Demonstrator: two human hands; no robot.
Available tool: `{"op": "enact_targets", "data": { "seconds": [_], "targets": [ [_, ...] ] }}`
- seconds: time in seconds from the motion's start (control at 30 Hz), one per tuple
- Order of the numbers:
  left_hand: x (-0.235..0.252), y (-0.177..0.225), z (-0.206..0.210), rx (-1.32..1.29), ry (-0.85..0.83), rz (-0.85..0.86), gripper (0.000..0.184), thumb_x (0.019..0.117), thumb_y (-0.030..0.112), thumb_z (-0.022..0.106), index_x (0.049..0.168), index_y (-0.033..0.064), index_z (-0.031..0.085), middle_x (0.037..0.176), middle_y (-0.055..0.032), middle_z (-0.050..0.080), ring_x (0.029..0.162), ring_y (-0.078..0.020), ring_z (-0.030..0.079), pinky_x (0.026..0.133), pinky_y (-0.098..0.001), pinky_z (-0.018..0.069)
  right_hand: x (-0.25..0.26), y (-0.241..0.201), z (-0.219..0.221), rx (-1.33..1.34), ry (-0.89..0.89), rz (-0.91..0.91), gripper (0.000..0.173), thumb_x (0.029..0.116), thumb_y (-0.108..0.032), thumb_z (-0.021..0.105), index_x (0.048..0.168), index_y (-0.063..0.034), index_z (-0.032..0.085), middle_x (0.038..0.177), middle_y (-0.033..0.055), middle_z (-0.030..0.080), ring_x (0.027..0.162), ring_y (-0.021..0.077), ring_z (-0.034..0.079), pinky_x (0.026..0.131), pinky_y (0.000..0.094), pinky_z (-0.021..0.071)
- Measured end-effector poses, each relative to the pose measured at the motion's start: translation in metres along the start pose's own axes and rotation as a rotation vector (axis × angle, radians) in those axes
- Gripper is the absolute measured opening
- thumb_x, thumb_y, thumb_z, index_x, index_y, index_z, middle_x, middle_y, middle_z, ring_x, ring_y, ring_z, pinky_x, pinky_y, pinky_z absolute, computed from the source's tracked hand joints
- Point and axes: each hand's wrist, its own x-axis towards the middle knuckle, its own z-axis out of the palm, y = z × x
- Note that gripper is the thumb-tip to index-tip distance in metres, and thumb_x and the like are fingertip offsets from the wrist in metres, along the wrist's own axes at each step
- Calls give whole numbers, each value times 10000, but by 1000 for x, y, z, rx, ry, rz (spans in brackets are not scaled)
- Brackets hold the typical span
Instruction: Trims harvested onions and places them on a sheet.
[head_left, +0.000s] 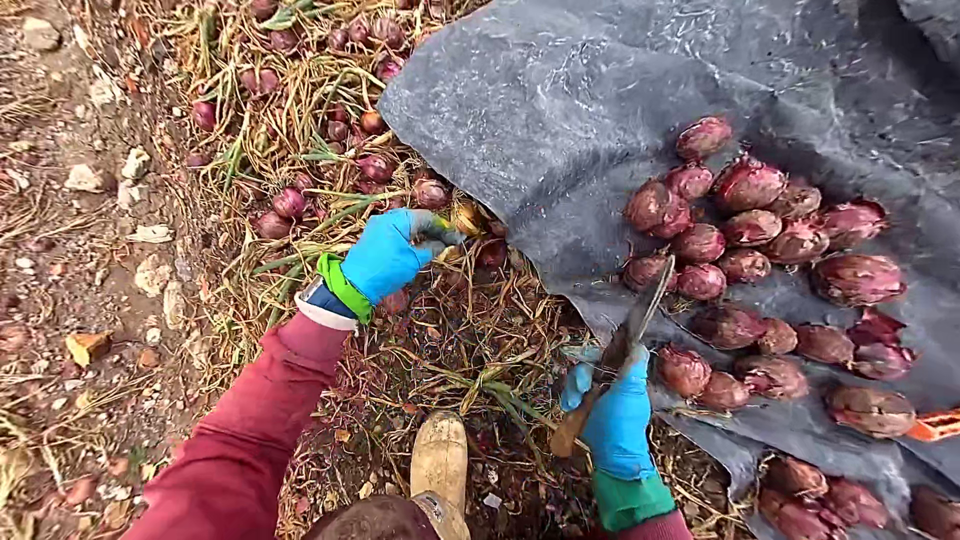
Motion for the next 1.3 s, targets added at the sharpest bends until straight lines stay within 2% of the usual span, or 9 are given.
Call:
{"op": "enact_targets", "data": {
  "seconds": [0.13, 0.23, 0.3, 0.47, 0.6, 0.73, 0.93, 1.03, 1.3],
  "targets": [
    [-18, -105, 27, 669, -519, -311, 381, 842, 243, 799, 1215, 296, 745, 1179, -30, 751, 1110, -290, 698, 960, -624, 539, -17, 37, -6, -98, 38, 150, 869, 1010, -713, 39, 1044, -90, 644, 544, 79, 531, 390, 217, 513, 376, 415, 505],
    [-66, -162, 75, 749, -570, -402, 716, 787, 164, 842, 1453, 154, 580, 1496, -173, 540, 1214, -428, 624, 956, -632, 551, -41, 62, 3, -171, -61, 200, 873, 1034, -670, 60, 1117, -42, 661, 582, 117, 572, 410, 247, 547, 397, 434, 536],
    [-91, -169, 85, 638, -449, -490, 650, 827, 237, 833, 1422, 133, 593, 1414, -200, 580, 1210, -407, 633, 963, -611, 560, -58, 71, 9, -192, -156, 206, 878, 1039, -651, 58, 1109, -14, 657, 581, 125, 590, 409, 247, 561, 398, 419, 540],
    [-117, -74, 71, 223, -261, -529, 737, 710, 598, 879, 1332, 270, 658, 1131, -56, 750, 1035, -253, 724, 906, -592, 585, -83, 85, 23, -180, -357, 251, 954, 976, -769, 109, 1127, -7, 662, 593, 107, 593, 418, 223, 561, 392, 385, 531],
    [-117, 10, 81, 121, -472, -325, 612, 829, 437, 853, 1370, 265, 626, 1131, -21, 749, 1054, -201, 718, 949, -538, 580, -87, 65, 48, -173, -485, 90, 908, 836, -883, 443, 1008, -21, 673, 614, 68, 606, 452, 190, 580, 442, 361, 548],
    [-117, 26, 71, 378, -653, -127, 322, 974, 472, 693, 1156, 207, 707, 1013, -36, 747, 957, -243, 723, 860, -555, 576, -66, 25, 62, -387, -491, -59, 895, 849, -910, 330, 865, -69, 637, 623, 75, 630, 477, 195, 605, 467, 362, 559],
    [-95, 10, 42, 344, -335, -239, 289, 997, 501, 647, 995, 236, 761, 907, -3, 750, 870, -201, 722, 801, -544, 576, -35, 13, 57, -500, -514, 39, 876, 972, -784, 226, 1022, -63, 720, 599, 86, 594, 439, 187, 542, 429, 345, 505],
    [-89, 65, 67, 532, -718, -133, 328, 1039, 457, 545, 1015, 182, 721, 958, -50, 726, 922, -263, 706, 804, -564, 564, -29, 10, 50, -720, -698, 87, 916, 875, -896, 245, 970, -100, 688, 663, 34, 631, 518, 156, 602, 507, 345, 541],
    [39, 7, 94, 530, -282, -460, 583, 1049, 599, 404, 1115, 124, 735, 1092, -172, 737, 1081, -376, 700, 895, -666, 531, -24, -39, -14, -196, -79, -87, 990, 932, -805, 1, 1026, -73, 661, 543, 93, 541, 395, 228, 532, 384, 426, 523]
  ]
}}
